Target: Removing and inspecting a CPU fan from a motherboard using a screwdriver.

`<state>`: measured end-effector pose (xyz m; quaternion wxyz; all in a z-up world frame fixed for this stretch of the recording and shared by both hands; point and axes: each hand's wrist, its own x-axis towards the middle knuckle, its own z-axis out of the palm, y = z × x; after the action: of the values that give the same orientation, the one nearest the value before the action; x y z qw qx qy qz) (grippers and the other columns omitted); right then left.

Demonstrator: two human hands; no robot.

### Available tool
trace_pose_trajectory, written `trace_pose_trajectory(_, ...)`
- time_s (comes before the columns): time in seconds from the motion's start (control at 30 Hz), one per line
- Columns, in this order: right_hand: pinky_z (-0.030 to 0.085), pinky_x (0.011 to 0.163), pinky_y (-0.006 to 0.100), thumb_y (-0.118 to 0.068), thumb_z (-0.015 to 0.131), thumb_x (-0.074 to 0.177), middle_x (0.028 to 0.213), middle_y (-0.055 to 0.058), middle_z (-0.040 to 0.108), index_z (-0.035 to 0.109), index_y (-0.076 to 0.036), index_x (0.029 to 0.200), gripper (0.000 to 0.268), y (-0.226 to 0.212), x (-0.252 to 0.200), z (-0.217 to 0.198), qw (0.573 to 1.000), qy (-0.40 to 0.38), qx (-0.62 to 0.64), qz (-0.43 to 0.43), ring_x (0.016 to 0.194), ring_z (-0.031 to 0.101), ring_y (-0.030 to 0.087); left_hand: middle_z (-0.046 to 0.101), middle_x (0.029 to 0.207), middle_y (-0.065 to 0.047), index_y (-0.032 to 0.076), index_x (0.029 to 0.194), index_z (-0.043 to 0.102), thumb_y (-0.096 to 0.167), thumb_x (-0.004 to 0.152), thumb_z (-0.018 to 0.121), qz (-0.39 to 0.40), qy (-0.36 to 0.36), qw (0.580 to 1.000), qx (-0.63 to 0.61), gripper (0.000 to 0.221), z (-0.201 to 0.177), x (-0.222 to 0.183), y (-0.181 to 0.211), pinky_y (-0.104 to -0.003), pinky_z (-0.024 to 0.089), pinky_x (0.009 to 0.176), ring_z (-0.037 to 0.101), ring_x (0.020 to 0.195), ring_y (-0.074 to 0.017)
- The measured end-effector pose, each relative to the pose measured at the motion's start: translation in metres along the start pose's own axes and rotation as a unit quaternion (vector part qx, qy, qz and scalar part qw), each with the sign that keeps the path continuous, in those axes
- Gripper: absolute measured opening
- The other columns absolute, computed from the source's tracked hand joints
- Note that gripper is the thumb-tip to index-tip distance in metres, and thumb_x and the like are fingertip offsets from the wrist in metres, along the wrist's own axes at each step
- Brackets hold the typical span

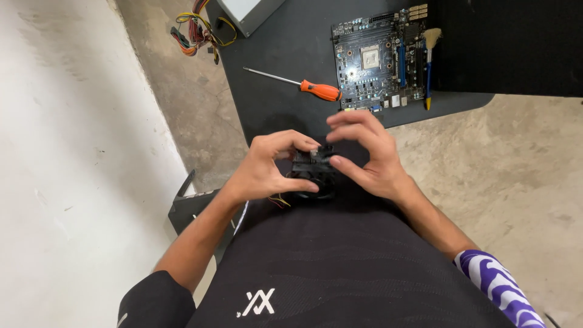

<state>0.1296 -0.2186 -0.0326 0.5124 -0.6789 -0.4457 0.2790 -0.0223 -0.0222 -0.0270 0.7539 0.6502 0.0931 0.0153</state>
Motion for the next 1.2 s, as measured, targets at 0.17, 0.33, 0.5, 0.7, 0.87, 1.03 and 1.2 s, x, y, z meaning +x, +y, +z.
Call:
trace_pose_trajectory(0.17,0.058,0.091,0.041,-0.007,0.074,0.094,0.109,0.01,0.073,0.075,-0.004,0.113,0.019,-0.005,0.013,0.007,0.999,-0.018,-0.001,-0.029,0.099,0.069,0.029,0.073,0.115,-0.021,-0.005,0.113,0.066,0.007,0.071,0.095,-0.084,-0.005,0.993,-0.079,0.053,-0.008,-0.003,-0.037,-0.034,0.063,0.073,0.073,0.088,-0.0216)
trace_pose_trajectory(0.33,0.055,0.089,0.042,0.001,0.064,0.099,0.106,0.011,0.073,0.075,-0.003,0.113,0.018,0.001,0.022,0.009,0.999,-0.052,0.005,-0.001,0.098,0.067,0.031,0.075,0.111,-0.021,-0.008,0.112,0.067,0.004,0.076,0.092,-0.135,0.038,0.981,-0.136,0.045,-0.008,-0.004,-0.069,-0.027,0.063,0.067,0.071,0.084,-0.0141)
trace_pose_trajectory(0.5,0.054,0.082,0.041,0.0,0.065,0.099,0.094,0.013,0.071,0.074,-0.003,0.107,0.013,0.006,0.021,0.012,0.996,-0.071,0.015,0.061,0.088,0.065,0.029,0.075,0.105,-0.023,-0.01,0.108,0.071,0.003,0.074,0.092,-0.176,0.072,0.968,-0.161,0.042,0.004,-0.013,-0.087,-0.025,0.063,0.064,0.073,0.082,-0.0153)
trace_pose_trajectory(0.7,0.056,0.08,0.04,-0.001,0.068,0.099,0.093,0.011,0.073,0.076,-0.004,0.106,0.011,-0.001,0.013,0.013,0.995,-0.048,0.032,0.085,0.084,0.07,0.026,0.073,0.102,-0.024,-0.008,0.117,0.071,0.005,0.074,0.093,-0.181,0.049,0.972,-0.143,0.05,0.003,-0.017,-0.083,-0.029,0.064,0.065,0.072,0.08,-0.0162)
trace_pose_trajectory(0.87,0.057,0.081,0.038,-0.002,0.068,0.099,0.096,0.01,0.072,0.076,-0.004,0.106,0.011,-0.011,0.01,0.011,0.996,-0.044,0.021,0.072,0.086,0.071,0.025,0.071,0.092,-0.017,-0.004,0.121,0.071,0.012,0.072,0.094,-0.152,0.025,0.983,-0.095,0.056,0.002,-0.014,-0.033,-0.032,0.063,0.068,0.067,0.079,-0.0144)
trace_pose_trajectory(1.03,0.058,0.087,0.038,-0.01,0.076,0.093,0.107,0.012,0.072,0.078,-0.002,0.107,0.016,-0.021,-0.003,0.006,0.998,-0.014,0.051,0.023,0.096,0.072,0.026,0.077,0.102,-0.015,0.002,0.119,0.074,0.01,0.069,0.097,-0.043,0.032,0.997,-0.048,0.055,0.008,-0.022,0.003,-0.034,0.064,0.079,0.077,0.091,-0.0221)
trace_pose_trajectory(1.2,0.061,0.082,0.038,0.001,0.075,0.09,0.102,0.022,0.071,0.074,0.008,0.102,0.014,-0.014,-0.019,0.012,0.976,0.008,0.204,0.07,0.091,0.073,0.027,0.076,0.115,-0.007,0.01,0.118,0.076,0.021,0.075,0.094,0.081,0.058,0.989,0.111,0.047,0.018,-0.033,0.015,-0.036,0.062,0.092,0.076,0.105,-0.025)
